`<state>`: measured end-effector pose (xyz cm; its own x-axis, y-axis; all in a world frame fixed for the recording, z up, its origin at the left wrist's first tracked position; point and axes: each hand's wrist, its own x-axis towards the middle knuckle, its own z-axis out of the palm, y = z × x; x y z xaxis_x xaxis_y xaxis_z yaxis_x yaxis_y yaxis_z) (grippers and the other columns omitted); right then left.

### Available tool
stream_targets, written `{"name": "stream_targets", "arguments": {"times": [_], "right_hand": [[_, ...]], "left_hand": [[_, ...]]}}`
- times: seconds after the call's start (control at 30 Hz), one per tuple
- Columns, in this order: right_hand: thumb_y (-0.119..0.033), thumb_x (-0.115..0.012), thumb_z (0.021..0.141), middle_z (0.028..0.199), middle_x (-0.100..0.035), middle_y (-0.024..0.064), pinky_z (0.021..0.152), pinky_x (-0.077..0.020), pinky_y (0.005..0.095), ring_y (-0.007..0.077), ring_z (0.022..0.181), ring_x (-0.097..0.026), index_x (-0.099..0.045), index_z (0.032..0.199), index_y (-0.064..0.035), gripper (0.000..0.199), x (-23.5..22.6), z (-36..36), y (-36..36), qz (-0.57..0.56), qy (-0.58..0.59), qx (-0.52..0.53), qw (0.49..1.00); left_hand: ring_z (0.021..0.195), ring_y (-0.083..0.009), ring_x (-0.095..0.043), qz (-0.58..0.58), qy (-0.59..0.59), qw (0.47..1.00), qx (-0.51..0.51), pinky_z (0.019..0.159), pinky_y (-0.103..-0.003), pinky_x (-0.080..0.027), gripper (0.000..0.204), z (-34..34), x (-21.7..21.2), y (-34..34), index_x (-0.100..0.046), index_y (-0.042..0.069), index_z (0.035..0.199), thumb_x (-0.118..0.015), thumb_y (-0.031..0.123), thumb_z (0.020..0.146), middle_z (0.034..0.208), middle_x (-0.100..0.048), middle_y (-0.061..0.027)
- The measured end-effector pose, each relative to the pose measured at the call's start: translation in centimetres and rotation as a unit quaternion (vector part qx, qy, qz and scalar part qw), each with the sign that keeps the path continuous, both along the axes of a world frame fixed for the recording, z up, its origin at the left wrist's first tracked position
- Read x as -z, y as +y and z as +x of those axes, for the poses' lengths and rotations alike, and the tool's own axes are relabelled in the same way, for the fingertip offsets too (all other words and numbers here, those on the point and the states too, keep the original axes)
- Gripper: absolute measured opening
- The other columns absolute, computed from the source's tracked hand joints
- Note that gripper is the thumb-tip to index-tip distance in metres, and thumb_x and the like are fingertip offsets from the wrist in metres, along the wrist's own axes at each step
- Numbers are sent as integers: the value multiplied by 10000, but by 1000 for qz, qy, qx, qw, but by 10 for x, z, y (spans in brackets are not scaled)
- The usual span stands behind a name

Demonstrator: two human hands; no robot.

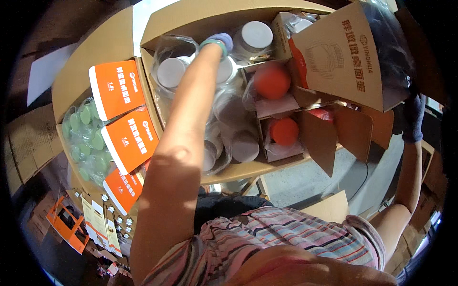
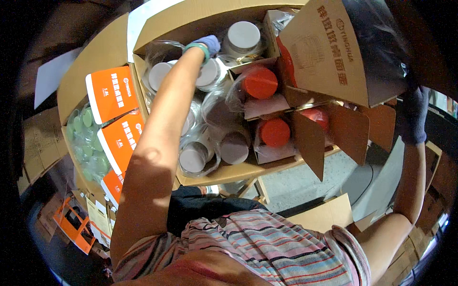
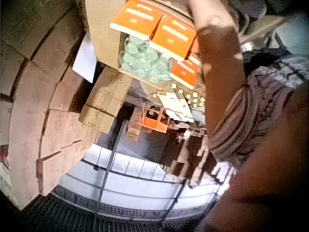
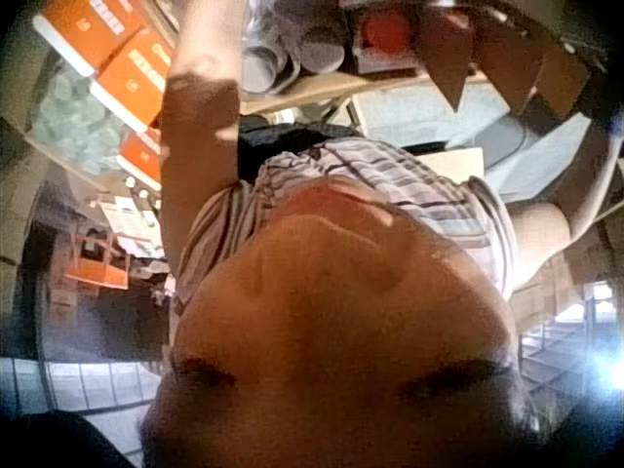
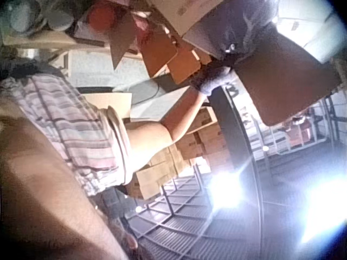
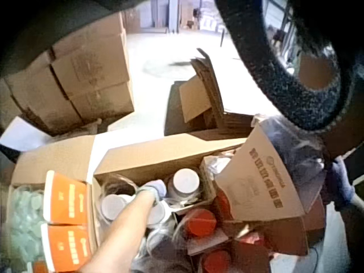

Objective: The person places glass jars, plastic jugs, and boxed items into partitioned cardboard boxes while sitting on the floor.

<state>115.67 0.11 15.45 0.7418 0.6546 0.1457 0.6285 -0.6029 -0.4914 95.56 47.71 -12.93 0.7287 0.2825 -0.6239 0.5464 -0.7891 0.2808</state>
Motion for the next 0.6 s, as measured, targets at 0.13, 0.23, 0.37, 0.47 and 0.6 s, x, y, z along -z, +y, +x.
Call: {"name": "stream_targets", "arguments": {"times": [0.13, 0.23, 0.37, 0.47, 0.6], "right_hand": [[1, -517, 865, 1217, -540, 163, 959, -418, 390, 322, 1116, -521, -517, 1256, -2, 390, 17, 28, -62, -73, -89, 17, 993], [-97, -442, 924, 1252, -554, 191, 969, -394, 404, 367, 1137, -501, -515, 1278, 3, 374, 17, 51, -91, -295, -268, -43, 916], [-104, -494, 911, 1253, -543, 183, 970, -400, 388, 350, 1115, -509, -515, 1281, -13, 382, 28, 19, -49, 126, 116, 102, 980], [-47, -481, 922, 1210, -546, 171, 946, -420, 362, 306, 1071, -524, -528, 1267, -33, 348, 28, 21, -50, -40, -87, 1, 995], [-188, -492, 943, 1164, -575, 134, 839, -464, 357, 254, 1016, -559, -507, 1282, -21, 378, 35, 10, -31, 16, -44, 35, 998]], "left_hand": [[1084, -284, -619, 93, 67, 993, 19, 866, -469, -490, 308, 28, -39, -42, -680, 97, 1112, -540, 181, 851, 1183, -639, -113], [1040, -324, -641, 119, 54, 991, -3, 831, -475, -520, 283, 34, -42, -50, -691, 67, 1079, -535, 113, 849, 1146, -655, -136], [1076, -362, -609, 50, -27, 996, -67, 878, -468, -499, 296, 20, -20, -25, -680, 62, 1080, -505, 137, 854, 1159, -628, -178], [1009, -391, -611, 20, -197, 975, -104, 854, -435, -494, 284, 13, 0, -25, -671, 72, 1031, -574, 258, 840, 1065, -641, -219], [784, -287, -628, -100, -418, 854, -292, 745, -392, -490, 216, -8, -28, -37, -621, 46, 945, -623, 240, 850, 861, -657, -187]]}}
